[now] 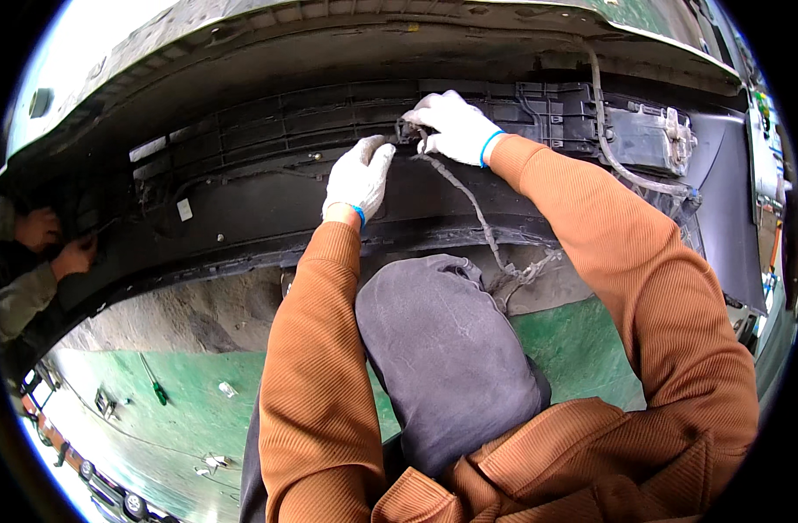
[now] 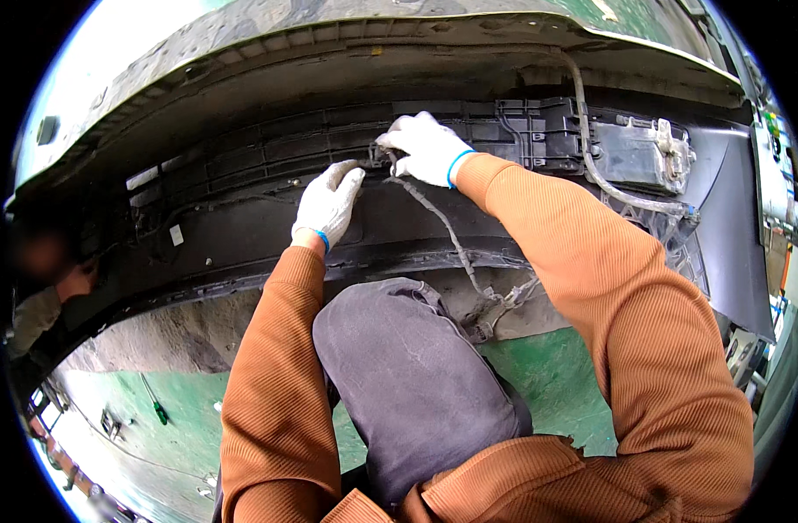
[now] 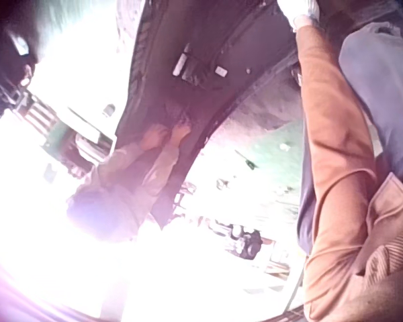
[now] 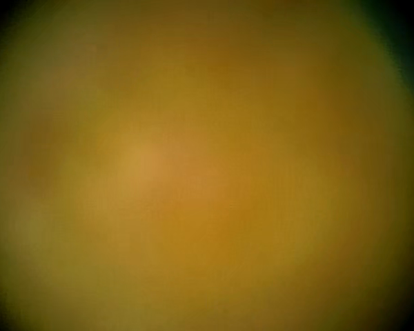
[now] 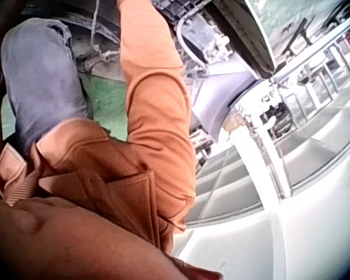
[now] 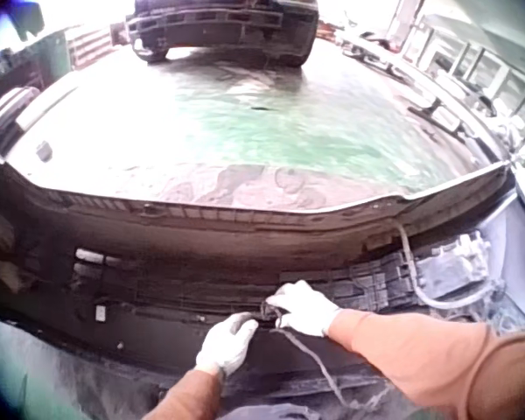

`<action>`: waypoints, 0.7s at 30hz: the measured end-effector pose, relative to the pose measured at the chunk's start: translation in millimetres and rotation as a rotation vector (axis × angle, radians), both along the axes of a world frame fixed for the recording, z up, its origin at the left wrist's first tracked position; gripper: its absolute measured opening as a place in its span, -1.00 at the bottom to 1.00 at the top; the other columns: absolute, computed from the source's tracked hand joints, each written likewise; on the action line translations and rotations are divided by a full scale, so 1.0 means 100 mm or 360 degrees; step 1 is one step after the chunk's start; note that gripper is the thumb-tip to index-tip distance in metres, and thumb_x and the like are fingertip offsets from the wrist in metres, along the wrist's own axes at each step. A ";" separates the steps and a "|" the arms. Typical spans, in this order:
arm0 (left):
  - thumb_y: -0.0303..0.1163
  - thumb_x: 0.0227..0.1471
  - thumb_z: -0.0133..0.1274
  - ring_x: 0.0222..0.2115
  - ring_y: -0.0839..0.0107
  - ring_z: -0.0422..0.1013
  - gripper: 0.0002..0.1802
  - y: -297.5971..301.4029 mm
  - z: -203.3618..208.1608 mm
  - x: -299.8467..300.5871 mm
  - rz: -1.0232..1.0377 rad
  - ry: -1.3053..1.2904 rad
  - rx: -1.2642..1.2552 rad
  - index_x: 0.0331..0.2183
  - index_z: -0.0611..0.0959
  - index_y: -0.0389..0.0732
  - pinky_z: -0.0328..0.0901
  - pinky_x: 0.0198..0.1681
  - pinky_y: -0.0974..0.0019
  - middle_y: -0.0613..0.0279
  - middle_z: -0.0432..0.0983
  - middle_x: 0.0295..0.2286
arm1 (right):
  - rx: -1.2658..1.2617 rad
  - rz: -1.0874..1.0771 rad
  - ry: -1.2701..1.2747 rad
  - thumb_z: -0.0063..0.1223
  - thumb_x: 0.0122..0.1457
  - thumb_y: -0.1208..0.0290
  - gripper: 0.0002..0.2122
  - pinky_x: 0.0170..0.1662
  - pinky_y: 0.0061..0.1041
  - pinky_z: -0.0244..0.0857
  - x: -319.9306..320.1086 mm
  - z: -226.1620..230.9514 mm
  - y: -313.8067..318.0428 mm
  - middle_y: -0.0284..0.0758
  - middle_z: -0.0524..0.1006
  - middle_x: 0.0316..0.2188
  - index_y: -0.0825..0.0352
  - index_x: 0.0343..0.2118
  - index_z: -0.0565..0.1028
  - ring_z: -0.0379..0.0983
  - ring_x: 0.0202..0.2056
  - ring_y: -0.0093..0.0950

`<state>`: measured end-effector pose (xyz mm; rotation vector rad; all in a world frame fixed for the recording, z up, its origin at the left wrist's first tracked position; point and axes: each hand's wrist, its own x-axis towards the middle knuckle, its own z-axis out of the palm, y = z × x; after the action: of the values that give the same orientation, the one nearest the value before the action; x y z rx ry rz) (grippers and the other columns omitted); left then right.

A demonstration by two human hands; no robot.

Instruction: The person works on the rear bumper of a car, removing a small black component and its attached wiring from the bumper's interior. They then reposition the bumper and continue to manipulate the wiring harness and internal components.

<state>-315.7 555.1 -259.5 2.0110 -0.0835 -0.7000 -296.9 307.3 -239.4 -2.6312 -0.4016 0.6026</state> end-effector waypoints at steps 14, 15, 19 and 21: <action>-0.06 0.30 0.18 -0.32 0.36 0.60 -0.38 -0.30 -0.05 0.38 -0.0166 0.0467 0.0100 0.15 0.65 -0.38 0.46 -0.14 0.25 -0.01 0.75 -0.19 | 0.0570 -0.0583 0.0155 0.50 0.01 0.33 -0.47 0.26 -0.24 0.40 -0.22 -0.07 -0.14 -0.17 0.48 0.14 0.20 0.10 0.61 0.45 0.17 -0.14; -0.07 0.29 0.20 -0.34 0.41 0.57 -0.39 -0.30 -0.02 0.40 -0.0114 0.0630 0.0034 0.13 0.65 -0.40 0.45 -0.17 0.29 0.09 0.73 -0.22 | 0.0563 -0.0546 0.0123 0.50 0.01 0.33 -0.48 0.26 -0.24 0.40 -0.22 -0.07 -0.16 -0.17 0.48 0.14 0.21 0.09 0.62 0.45 0.17 -0.14; -0.08 0.31 0.20 -0.42 0.53 0.47 -0.49 -0.31 0.07 0.52 -0.0195 0.0768 -0.0016 0.08 0.69 -0.28 0.39 -0.29 0.38 0.30 0.63 -0.38 | 0.0561 -0.0545 0.0066 0.50 0.01 0.34 -0.54 0.26 -0.26 0.39 -0.22 -0.09 -0.16 -0.19 0.49 0.11 0.27 0.02 0.65 0.43 0.18 -0.15; -0.09 0.30 0.20 -0.43 0.54 0.47 -0.51 -0.33 0.11 0.57 -0.0216 0.0843 -0.0021 0.06 0.71 -0.27 0.39 -0.30 0.39 0.32 0.62 -0.39 | 0.0551 -0.0529 -0.0057 0.50 -0.02 0.35 -0.56 0.28 -0.25 0.37 -0.24 -0.10 -0.14 -0.20 0.50 0.09 0.25 -0.02 0.66 0.42 0.18 -0.15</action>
<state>-259.0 522.3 -248.5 1.7575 0.0896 -1.2912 -320.9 293.2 -249.3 -2.3058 -0.0637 0.3418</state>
